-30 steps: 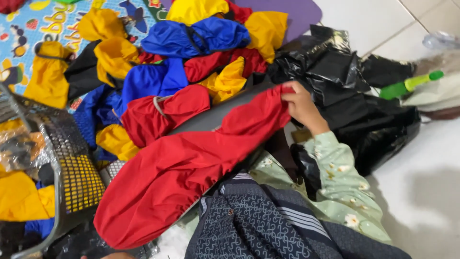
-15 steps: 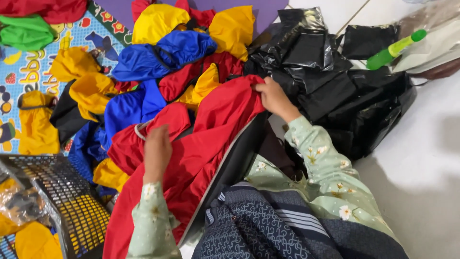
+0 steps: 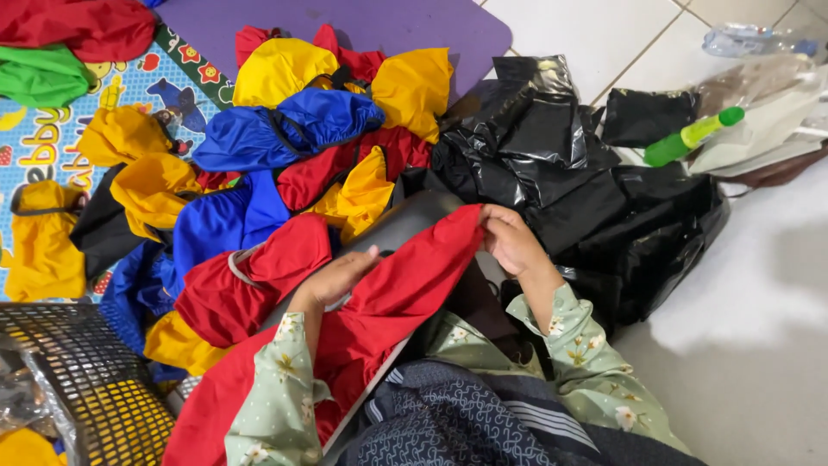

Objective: The person fits a red fabric cover onto a black seat-like object, trims a white elastic band using scissors, and wipes the fabric surface with a yellow block.

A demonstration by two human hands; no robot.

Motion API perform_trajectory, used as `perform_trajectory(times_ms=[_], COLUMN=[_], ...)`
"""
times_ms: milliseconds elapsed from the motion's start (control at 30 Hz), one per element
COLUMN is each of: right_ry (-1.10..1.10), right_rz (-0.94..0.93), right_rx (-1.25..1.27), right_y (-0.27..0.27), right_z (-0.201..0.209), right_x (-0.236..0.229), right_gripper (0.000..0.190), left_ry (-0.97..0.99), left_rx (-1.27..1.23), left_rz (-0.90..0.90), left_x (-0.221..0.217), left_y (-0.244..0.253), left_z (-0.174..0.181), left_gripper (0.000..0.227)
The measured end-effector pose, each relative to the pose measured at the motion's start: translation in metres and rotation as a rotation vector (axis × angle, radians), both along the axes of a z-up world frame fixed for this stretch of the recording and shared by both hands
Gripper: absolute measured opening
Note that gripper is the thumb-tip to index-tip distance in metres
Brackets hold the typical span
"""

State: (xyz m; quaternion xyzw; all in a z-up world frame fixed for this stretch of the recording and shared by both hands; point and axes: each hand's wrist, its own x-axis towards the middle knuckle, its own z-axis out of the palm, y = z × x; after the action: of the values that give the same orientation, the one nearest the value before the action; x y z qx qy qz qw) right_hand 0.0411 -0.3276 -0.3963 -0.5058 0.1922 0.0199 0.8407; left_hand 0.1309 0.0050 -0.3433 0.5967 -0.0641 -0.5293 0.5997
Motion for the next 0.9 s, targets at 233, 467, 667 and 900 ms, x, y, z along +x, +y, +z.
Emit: perform_trajectory(times_ms=[233,467,667,900], right_ry=[-0.125,0.013,0.344,0.355], right_rz=[-0.045,-0.189,-0.235,-0.059], right_rx=[-0.035,-0.411,-0.467,-1.041], right_y=[-0.035,-0.019,-0.042,-0.063], right_z=[-0.021,-0.089,-0.217,-0.159], right_x=[0.018,0.063,0.098,0.042], right_gripper=[0.022,0.016,0.016,0.013], left_ry=[-0.645,-1.026,-0.921,-1.204], left_rx=[0.008,0.544,0.786,0.742], left_rz=[0.196,0.213,0.111,0.415], left_x=[0.063,0.125,0.123,0.051], left_y=[-0.021,-0.05,-0.036,0.012], left_z=[-0.007,-0.134,-0.185,-0.101], left_gripper=[0.022,0.02,0.026,0.027])
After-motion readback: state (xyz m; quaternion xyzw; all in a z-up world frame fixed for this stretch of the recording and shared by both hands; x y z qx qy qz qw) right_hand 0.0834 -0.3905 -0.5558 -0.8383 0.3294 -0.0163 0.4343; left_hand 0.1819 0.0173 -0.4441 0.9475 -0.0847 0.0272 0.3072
